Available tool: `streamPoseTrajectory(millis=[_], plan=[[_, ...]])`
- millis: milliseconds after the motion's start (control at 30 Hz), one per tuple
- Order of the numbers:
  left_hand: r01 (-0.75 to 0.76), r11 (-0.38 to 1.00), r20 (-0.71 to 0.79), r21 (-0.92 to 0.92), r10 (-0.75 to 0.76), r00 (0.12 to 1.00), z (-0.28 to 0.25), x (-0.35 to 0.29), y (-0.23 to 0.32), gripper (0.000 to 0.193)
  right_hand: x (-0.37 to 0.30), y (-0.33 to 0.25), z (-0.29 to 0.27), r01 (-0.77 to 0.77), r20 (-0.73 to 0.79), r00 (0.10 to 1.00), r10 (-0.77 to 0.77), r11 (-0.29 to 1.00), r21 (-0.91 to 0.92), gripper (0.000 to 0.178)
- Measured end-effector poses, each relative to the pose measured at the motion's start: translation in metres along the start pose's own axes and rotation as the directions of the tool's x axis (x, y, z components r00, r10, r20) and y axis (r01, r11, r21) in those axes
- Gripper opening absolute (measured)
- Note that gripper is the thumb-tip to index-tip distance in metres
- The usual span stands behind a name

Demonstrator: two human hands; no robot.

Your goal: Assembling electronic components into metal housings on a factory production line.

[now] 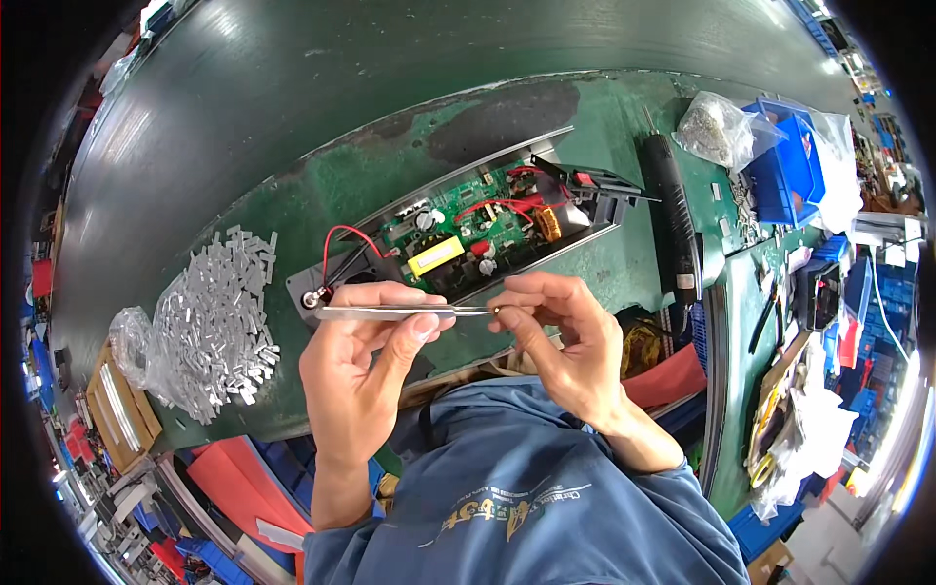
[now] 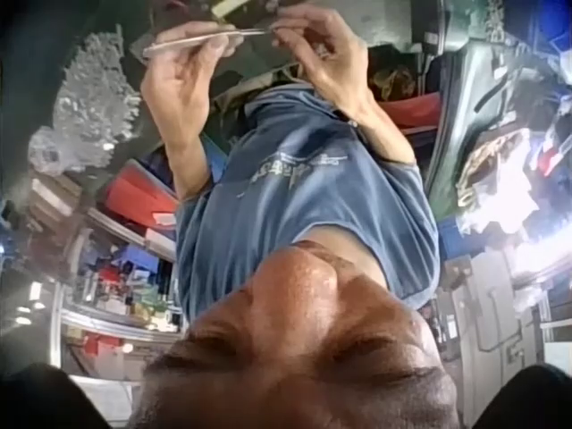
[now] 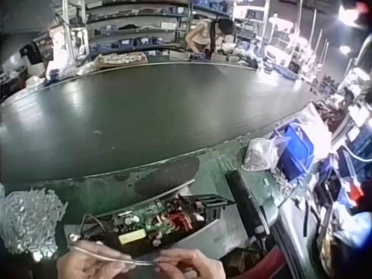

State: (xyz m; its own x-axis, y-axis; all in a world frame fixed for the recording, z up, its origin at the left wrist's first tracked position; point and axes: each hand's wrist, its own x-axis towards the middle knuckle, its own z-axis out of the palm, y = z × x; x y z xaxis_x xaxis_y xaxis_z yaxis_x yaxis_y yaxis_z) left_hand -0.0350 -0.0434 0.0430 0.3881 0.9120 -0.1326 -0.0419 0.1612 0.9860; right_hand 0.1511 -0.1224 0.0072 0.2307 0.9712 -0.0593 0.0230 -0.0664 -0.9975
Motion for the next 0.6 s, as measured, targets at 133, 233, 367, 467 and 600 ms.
streamPoseTrajectory(millis=[133,233,367,467,600], plan=[[-0.008,1.0,0.003,0.01,0.008,1.0,-0.0004,-0.0008,-0.0009,0.022,-0.0004,-0.0009,0.0022,0.0,-0.002,1.0,0.0,1.0,0.0,0.033],[0.0,1.0,-0.004,0.002,0.0,1.0,0.0001,-0.0008,-0.0012,0.021,-0.0001,0.001,0.0028,0.03,-0.005,1.0,-0.03,1.0,-0.002,0.034],[-0.003,1.0,-0.014,0.001,0.003,1.0,0.0011,-0.0017,-0.0016,0.02,-0.0012,-0.0019,0.0032,0.005,-0.015,1.0,-0.005,1.0,0.001,0.034],[-0.001,1.0,-0.029,0.011,0.001,1.0,0.003,0.0003,-0.0012,0.02,0.0012,0.0013,0.0015,0.012,-0.007,1.0,-0.012,1.0,0.013,0.034],[-0.025,0.999,-0.036,0.045,0.026,0.999,0.0042,0.0049,-0.0031,0.019,0.0034,-0.0006,-0.0019,-0.026,-0.007,1.0,0.026,0.999,0.021,0.032]])
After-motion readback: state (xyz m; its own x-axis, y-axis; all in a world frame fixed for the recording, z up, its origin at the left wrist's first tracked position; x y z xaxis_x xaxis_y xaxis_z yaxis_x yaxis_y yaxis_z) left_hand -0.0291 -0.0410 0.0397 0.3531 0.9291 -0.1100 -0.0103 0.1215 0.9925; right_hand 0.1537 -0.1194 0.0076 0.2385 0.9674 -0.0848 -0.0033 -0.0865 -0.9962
